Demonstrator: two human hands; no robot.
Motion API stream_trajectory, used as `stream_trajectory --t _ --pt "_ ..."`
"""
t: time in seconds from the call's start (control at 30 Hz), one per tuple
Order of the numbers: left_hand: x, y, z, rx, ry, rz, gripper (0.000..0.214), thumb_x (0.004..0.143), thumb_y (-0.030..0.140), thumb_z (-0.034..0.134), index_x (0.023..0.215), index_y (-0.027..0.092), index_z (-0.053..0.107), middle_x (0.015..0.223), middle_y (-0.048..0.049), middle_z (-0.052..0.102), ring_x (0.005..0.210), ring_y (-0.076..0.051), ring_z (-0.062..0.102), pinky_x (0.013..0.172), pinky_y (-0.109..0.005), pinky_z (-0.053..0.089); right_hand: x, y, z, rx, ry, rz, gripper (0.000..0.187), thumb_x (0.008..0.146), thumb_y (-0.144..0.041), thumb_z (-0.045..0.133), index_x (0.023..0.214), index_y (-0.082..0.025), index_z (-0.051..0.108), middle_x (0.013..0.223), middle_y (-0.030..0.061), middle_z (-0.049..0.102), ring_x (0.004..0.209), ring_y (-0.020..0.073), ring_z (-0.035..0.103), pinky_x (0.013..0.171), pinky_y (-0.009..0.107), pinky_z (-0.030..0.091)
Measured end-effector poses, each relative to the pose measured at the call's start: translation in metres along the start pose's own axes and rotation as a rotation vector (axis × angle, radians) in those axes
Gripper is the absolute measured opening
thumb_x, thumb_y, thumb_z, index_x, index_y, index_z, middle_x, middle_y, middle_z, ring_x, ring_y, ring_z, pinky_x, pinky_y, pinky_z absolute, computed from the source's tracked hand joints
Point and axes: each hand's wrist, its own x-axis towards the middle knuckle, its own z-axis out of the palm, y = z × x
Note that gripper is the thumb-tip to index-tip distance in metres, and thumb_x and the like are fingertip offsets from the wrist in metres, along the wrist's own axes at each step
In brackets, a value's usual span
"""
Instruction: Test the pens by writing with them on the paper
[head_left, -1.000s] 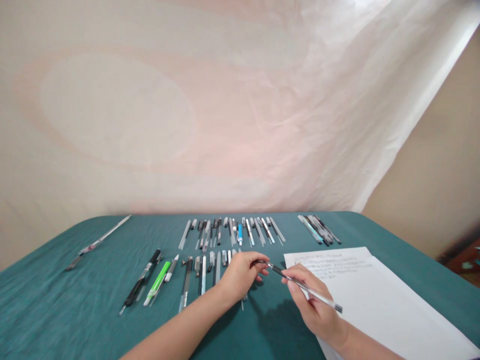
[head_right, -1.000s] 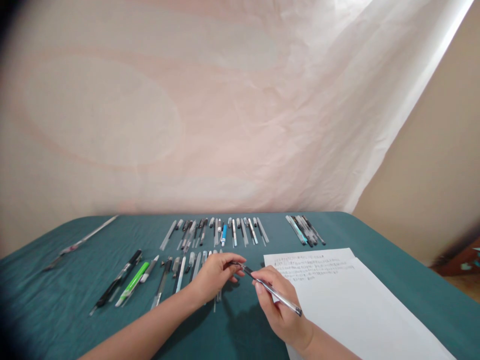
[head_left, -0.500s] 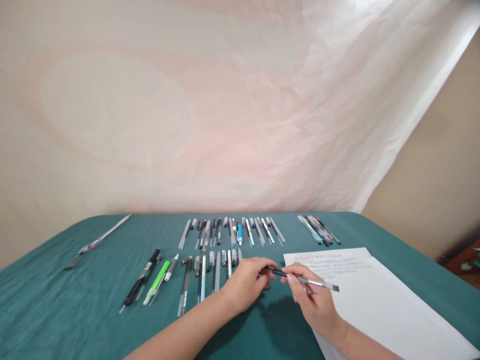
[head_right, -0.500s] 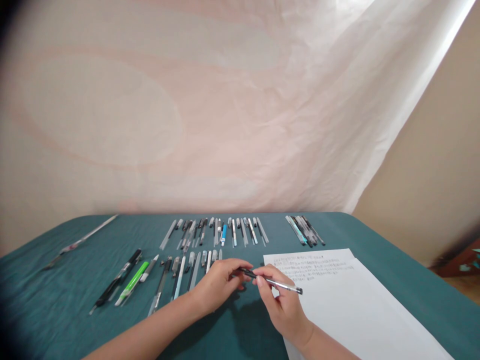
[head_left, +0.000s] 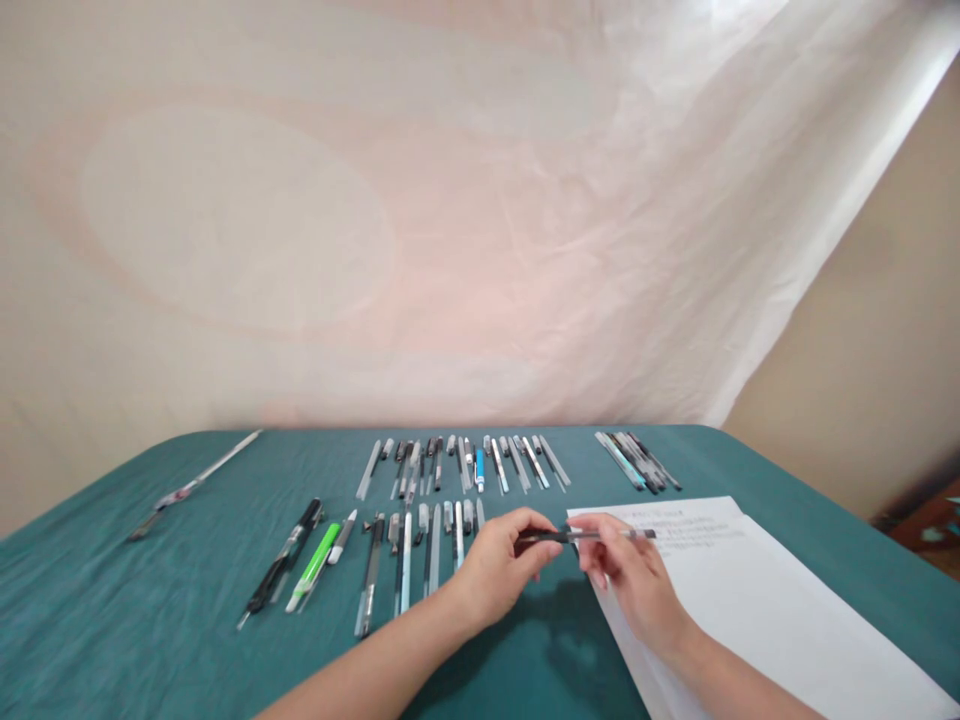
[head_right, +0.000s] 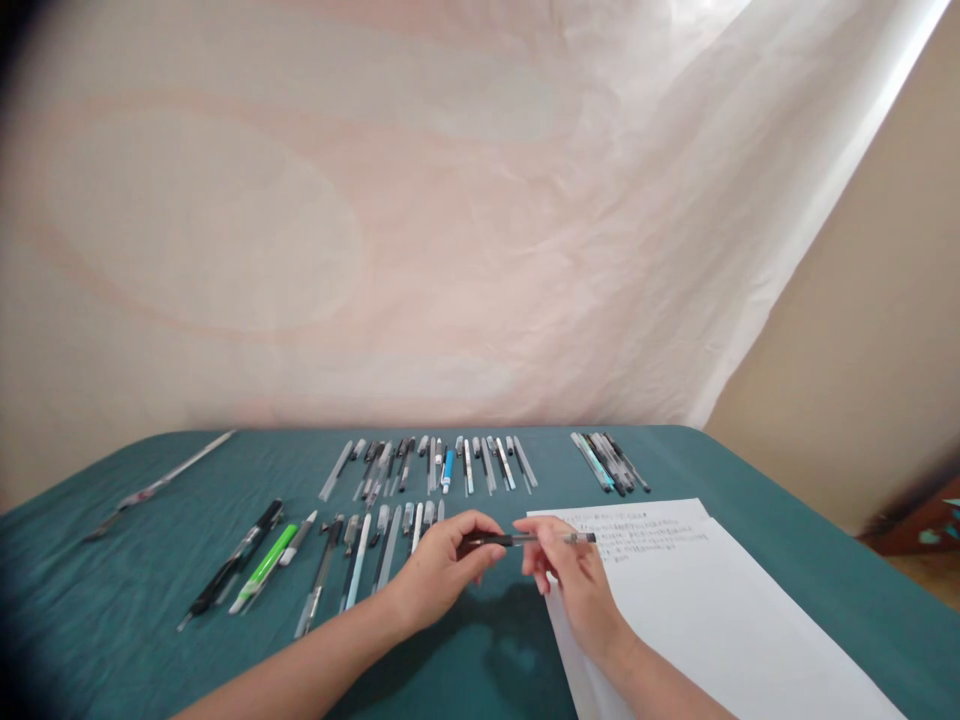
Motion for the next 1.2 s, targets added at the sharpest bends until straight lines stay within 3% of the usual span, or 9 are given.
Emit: stream_trajectory --t 0.1,0.2,0.37,0.6,0.97,1.2 --pt "0.000 0.001 -0.002 0.152 0.081 0.071 0.012 0.078 0.025 0.052 0.085 0.016 0.057 0.073 0.0002 0.056 0.064 -0.011 0.051 0.060 -0.021 0.041 0.005 -0.002 -0.010 0.117 0.106 -0.001 0.039 0.087 -0.043 0.034 0.082 -0.015 0.061 0.046 -0.0030 0.044 0.041 0.0073 0.035 0.041 0.021 0.028" --pt "-0.002 0.003 -0.003 0.306 0.116 0.121 0.010 0.079 0.023 0.052 0.086 0.018 0.057 0.080 -0.0008 0.058 0.073 -0.013 0.053 0.067 -0.023 0.040 0.007 -0.003 -0.014 0.046 0.170 0.005 0.039 0.086 -0.043 0.037 0.073 -0.015 0.059 0.041 -0.0045 0.039 0.039 0.0067 0.031 0.039 0.020 0.025" --pt "-0.006 0.003 -0.006 0.419 0.093 0.163 0.009 0.081 0.021 0.049 0.088 0.018 0.054 0.082 -0.0011 0.057 0.075 -0.013 0.052 0.069 -0.023 0.040 0.003 -0.004 -0.007 -0.144 0.144 0.011 0.032 0.084 -0.043 0.045 0.075 -0.015 0.057 0.047 -0.0028 0.046 0.042 0.0083 0.038 0.039 0.019 0.029" --pt "-0.006 0.003 -0.008 0.431 0.047 0.194 0.008 0.083 0.020 0.047 0.089 0.018 0.051 0.083 -0.0007 0.056 0.076 -0.013 0.052 0.070 -0.023 0.040 -0.001 -0.003 -0.005 -0.194 0.152 -0.032 0.031 0.086 -0.041 0.041 0.075 -0.015 0.054 0.050 -0.0016 0.049 0.044 0.0095 0.043 0.041 0.021 0.034" --pt "-0.007 0.005 -0.010 0.421 0.009 0.224 0.008 0.083 0.018 0.046 0.090 0.018 0.051 0.083 -0.0009 0.056 0.077 -0.013 0.053 0.071 -0.023 0.040 -0.006 -0.008 -0.001 -0.213 0.120 -0.061 0.031 0.088 -0.040 0.038 0.074 -0.016 0.052 0.051 -0.0017 0.051 0.043 0.0094 0.044 0.043 0.022 0.035" --pt "-0.003 0.000 -0.012 0.483 0.144 0.263 0.009 0.083 0.020 0.047 0.090 0.018 0.052 0.087 -0.0033 0.055 0.083 -0.016 0.052 0.076 -0.027 0.041 0.007 -0.013 -0.014 -0.295 -0.086 -0.004 0.041 0.090 -0.043 0.026 0.083 -0.014 0.055 0.057 0.0008 0.054 0.047 0.0109 0.047 0.047 0.023 0.038"
